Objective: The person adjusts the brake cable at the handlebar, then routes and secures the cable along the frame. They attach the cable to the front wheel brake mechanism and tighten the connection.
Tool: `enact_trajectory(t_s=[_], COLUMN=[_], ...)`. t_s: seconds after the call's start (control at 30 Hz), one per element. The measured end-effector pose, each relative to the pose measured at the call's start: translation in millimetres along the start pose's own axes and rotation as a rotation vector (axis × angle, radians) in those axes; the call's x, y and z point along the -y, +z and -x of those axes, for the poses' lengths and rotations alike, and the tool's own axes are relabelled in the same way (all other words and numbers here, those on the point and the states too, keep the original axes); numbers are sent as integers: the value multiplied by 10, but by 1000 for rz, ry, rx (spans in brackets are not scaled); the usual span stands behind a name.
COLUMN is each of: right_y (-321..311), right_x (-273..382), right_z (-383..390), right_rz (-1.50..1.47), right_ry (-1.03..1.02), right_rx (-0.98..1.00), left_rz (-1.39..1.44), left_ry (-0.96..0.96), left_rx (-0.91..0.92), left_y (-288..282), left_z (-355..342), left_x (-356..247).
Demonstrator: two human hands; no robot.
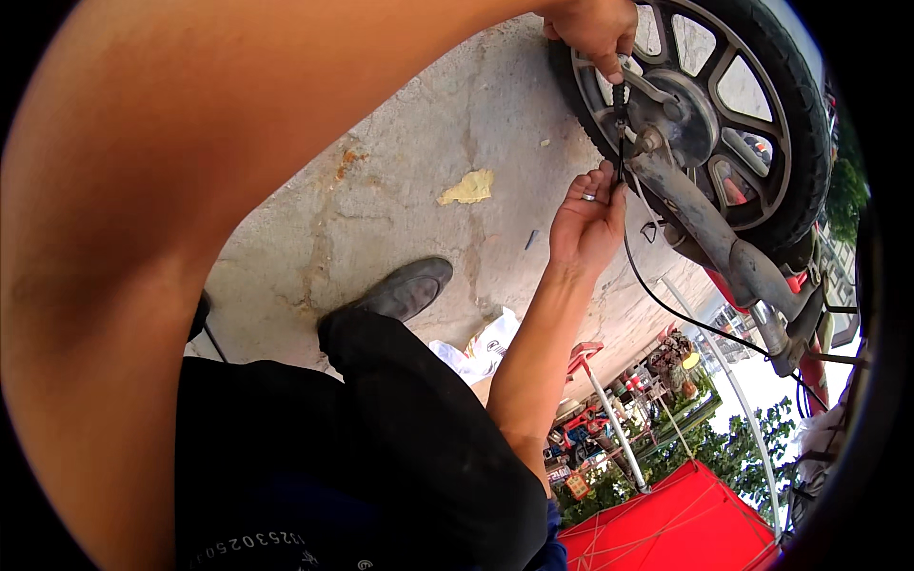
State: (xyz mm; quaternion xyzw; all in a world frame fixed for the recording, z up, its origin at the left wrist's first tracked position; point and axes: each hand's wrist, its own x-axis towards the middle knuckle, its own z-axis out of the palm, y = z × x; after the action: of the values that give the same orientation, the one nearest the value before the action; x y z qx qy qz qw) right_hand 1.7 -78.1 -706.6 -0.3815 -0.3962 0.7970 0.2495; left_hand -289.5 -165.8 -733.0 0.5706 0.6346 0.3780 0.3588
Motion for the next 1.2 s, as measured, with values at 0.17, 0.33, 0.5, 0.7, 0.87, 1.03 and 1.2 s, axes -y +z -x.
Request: enact_trajectory(t_s=[0.17,0.33,0.5,0.7,0.87,1.03,1.2], right_y=[18,-89,-77,-151,-140,-7,10], right_x=[-15,60,27,32,25,-105,-148], right_z=[-8,-189,-270,-266,-351,-382,-326], right_rz=[10,36,47,104,112,31,-3], right_ry=[-37,-50,-15,-11,-76,-112,-118], right_rx=[-14,-30,35,80,46,8,18], left_rz=[65,428,864,1294,1235,1028,1107], left_ry=[1,-47,-211,-355,-334,-306,-285], left_rx=[4,-188,-497,-699,-842,-981,-1040], left_y=[-16,296,859,1077,1168,1302,1493], left_z=[-42,109,262,171,91,19,-52], left_x=[65,-5,-164,-465,-500,-571,-660])
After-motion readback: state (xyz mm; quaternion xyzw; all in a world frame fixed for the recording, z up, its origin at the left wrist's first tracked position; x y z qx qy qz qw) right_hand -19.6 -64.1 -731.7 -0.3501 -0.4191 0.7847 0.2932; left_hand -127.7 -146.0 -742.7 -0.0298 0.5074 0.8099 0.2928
